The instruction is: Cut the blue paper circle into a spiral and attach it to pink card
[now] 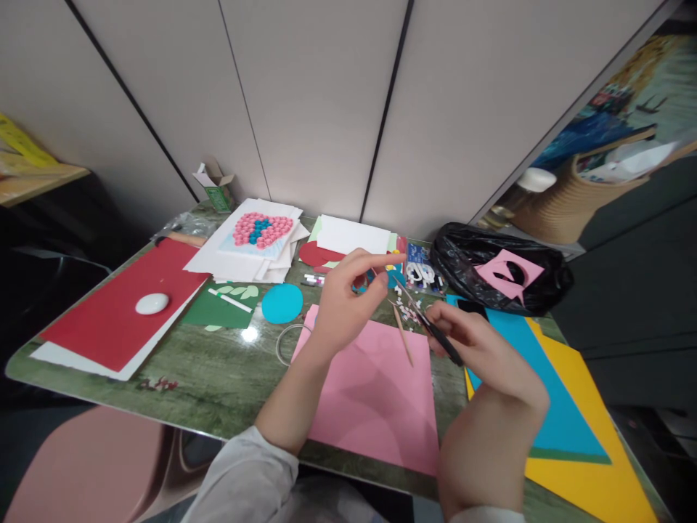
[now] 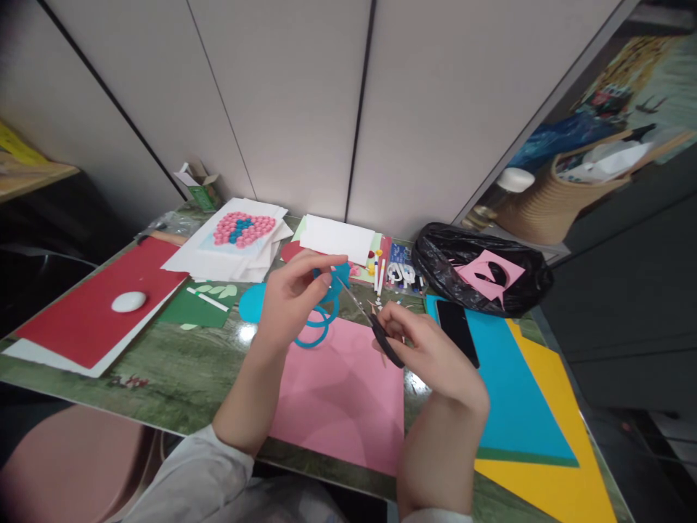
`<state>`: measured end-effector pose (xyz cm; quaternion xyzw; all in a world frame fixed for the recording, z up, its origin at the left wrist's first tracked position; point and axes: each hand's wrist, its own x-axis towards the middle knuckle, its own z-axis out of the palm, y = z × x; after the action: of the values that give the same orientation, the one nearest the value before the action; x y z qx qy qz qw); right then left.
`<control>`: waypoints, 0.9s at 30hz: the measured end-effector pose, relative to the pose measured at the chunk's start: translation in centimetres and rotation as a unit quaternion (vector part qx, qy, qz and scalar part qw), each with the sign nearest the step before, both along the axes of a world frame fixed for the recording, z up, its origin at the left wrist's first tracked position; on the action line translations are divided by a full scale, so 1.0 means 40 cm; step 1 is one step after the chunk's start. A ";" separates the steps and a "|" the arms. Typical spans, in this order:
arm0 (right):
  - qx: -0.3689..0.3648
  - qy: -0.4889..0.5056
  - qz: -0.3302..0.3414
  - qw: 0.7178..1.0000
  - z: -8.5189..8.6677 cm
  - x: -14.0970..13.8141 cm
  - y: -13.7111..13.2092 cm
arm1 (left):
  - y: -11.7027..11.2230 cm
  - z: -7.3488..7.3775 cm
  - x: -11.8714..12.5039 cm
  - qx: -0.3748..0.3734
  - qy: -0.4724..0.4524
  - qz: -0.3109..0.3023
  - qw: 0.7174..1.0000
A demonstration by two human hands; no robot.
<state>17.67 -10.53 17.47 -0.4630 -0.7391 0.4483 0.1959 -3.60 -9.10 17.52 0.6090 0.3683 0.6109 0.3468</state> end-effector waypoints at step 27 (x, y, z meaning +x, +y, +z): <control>0.041 -0.076 -0.028 0.996 -0.030 0.087 -0.067 | 0.029 -0.040 0.001 -0.095 -0.142 0.022 0.985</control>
<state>21.14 -13.19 16.29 -0.5075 -0.7567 0.3751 0.1704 -3.55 -7.95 15.94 0.4720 0.3857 0.6606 0.4383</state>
